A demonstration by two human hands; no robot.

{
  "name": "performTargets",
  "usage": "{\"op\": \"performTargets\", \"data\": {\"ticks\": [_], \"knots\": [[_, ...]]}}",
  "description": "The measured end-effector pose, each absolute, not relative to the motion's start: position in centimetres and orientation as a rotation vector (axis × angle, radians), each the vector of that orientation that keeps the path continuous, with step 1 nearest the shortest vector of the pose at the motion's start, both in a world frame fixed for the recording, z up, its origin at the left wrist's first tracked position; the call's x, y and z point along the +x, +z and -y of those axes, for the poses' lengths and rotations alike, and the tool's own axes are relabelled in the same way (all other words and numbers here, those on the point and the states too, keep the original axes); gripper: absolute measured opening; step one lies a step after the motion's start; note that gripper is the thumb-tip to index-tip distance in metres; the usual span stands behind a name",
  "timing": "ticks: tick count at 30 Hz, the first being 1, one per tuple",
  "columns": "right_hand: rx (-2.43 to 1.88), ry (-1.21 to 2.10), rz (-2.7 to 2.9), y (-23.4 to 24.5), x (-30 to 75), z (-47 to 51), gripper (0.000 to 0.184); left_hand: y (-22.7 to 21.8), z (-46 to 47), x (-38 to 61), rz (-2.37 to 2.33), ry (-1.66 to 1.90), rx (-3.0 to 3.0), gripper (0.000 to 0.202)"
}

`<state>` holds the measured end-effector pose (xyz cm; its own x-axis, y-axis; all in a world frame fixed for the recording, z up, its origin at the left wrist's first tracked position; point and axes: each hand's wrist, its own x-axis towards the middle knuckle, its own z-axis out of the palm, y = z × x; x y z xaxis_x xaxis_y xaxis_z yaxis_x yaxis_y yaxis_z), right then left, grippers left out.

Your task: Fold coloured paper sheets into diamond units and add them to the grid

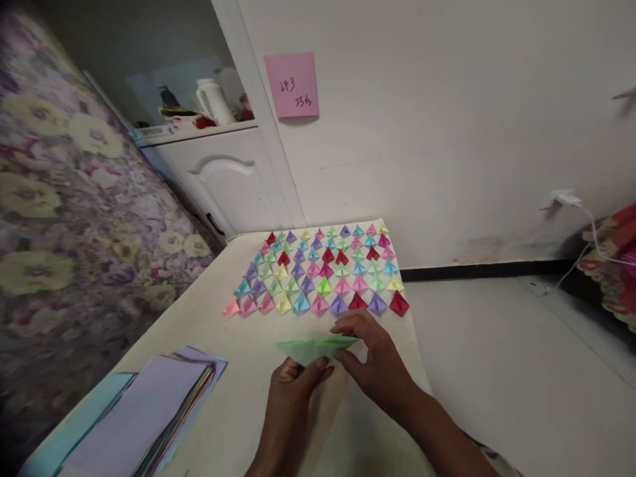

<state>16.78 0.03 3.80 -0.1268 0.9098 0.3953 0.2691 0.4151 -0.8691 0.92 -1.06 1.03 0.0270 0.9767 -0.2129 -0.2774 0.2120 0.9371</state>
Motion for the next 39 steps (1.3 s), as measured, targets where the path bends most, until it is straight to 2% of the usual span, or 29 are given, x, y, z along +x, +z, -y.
{"op": "performTargets", "data": {"ticks": [9, 39], "knots": [[-1.04, 0.701, 1.647, 3.78, 16.82, 0.01, 0.016, 1.38, 1.04, 0.9, -1.135, 1.225, 0.88, 0.022], [-1.029, 0.677, 1.671, 3.63, 16.6, 0.22, 0.016, 1.52, 1.02, 1.1, -1.181, 1.224, 0.876, 0.023]]}}
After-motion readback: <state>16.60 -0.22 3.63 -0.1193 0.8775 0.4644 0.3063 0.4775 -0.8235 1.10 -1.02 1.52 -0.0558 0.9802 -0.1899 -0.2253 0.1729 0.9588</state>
